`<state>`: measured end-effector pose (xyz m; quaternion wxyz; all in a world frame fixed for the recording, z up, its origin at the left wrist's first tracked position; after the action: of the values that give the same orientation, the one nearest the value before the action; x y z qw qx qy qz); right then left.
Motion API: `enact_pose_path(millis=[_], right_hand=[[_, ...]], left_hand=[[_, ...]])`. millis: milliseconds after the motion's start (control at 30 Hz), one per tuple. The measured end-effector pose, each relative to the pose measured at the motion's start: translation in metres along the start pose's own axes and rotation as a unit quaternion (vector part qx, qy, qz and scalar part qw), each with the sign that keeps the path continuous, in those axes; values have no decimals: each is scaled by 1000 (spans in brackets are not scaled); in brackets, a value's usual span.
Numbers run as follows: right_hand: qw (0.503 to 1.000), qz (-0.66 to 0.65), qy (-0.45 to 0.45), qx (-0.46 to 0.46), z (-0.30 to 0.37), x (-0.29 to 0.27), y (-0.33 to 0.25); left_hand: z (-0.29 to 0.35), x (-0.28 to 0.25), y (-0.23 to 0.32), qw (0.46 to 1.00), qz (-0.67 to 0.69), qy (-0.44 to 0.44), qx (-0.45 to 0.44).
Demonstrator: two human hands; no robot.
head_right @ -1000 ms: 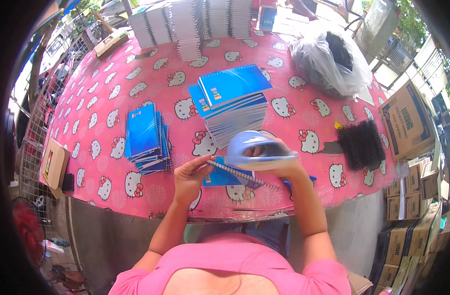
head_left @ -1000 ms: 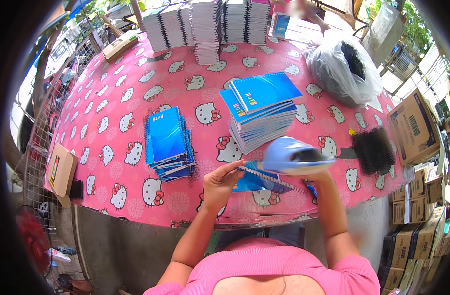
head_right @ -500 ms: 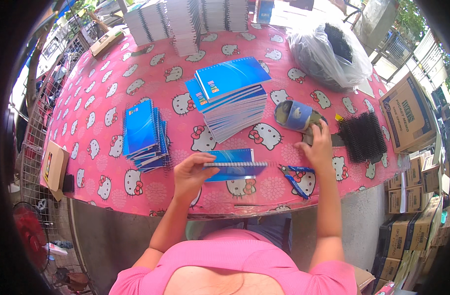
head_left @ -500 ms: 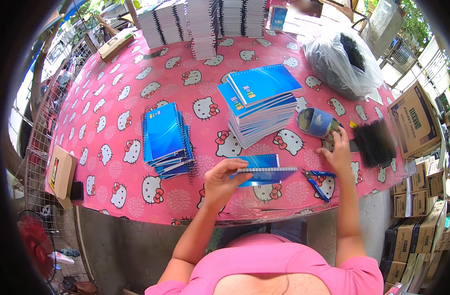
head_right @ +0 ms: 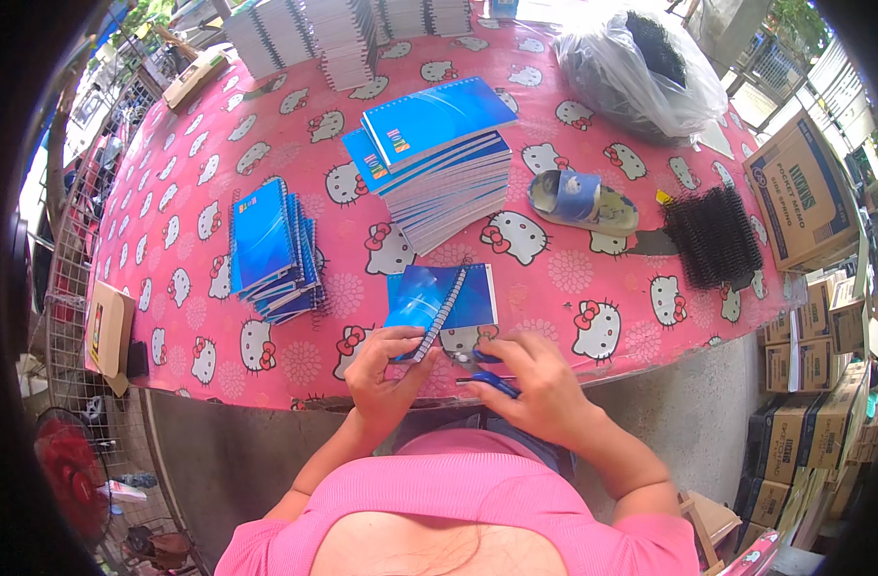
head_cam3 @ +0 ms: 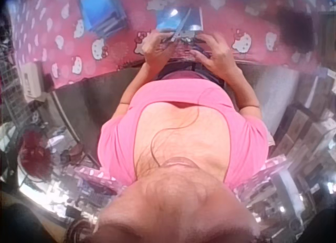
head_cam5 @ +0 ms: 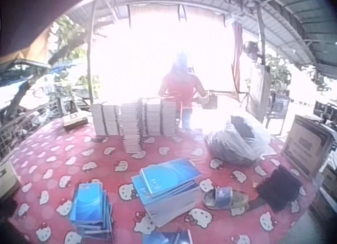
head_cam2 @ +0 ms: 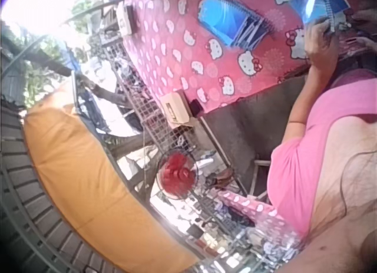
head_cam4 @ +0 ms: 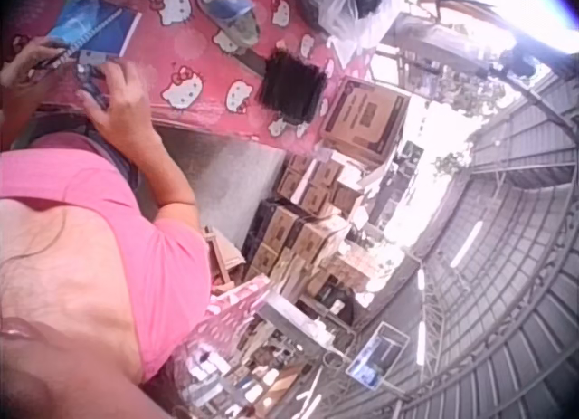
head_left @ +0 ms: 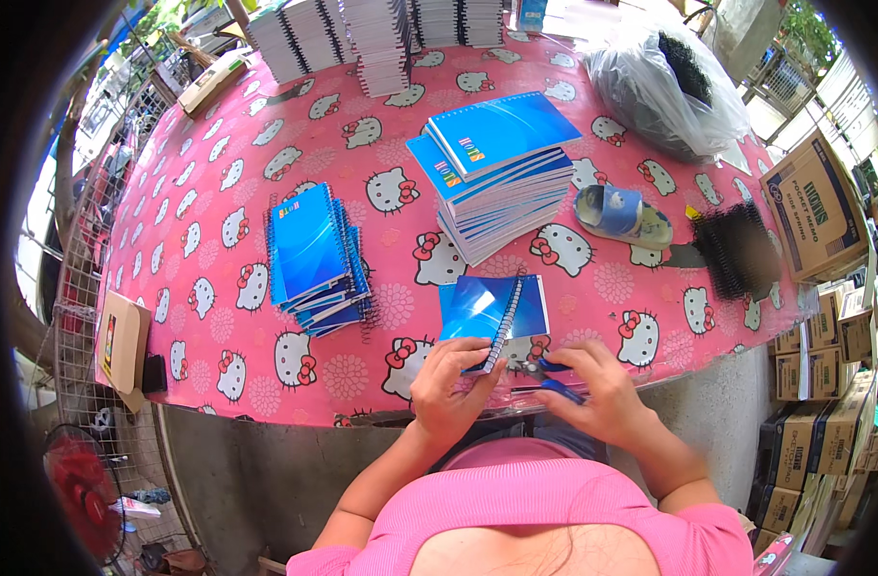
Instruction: The person joins small notebook covers and pages together by hand and with a blue manual binding tool, placing the finished notebooks onto stacks on the table.
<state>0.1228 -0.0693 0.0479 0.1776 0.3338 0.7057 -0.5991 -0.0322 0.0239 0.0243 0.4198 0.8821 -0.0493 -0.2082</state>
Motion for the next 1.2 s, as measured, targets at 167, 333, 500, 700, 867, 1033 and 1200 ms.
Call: enact_pose_path(millis=[167,333,500,700,867,1033,1200], right_hand=[[994,63,0,-94,-10,9,-23],[891,-329,-211,231,2,55,35],[834,-451,-175,265,8,63,40],[969,222,59,89,-9,-41,89],[989,146,7,2,-39,-15,72],[994,87,-43,-47,-82,36,60],[981,159,-111,-15,-89,43,61]], left_hand=[[-2,1,7,1000,-8,-8,26],[0,-4,11,998,-11,-1,64],[-16,-17,24,996,-15,-3,90],[-42,-166,-53,847,239,452,-145],[-31,-181,-135,885,83,430,-158],[-26,-184,-116,884,-46,434,-168],[-34,-132,-11,965,19,261,-30]])
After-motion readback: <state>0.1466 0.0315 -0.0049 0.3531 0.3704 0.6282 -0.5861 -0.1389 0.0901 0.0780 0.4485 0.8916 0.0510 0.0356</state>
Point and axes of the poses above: each hand's wrist, its own z-axis away from the middle knuckle, its own x-axis out of the palm, y = z × x, the point moved 9 cm from there along -z, towards the middle knuckle, and after that the axes turned 3 degrees about -z, right-handed, at the moved point
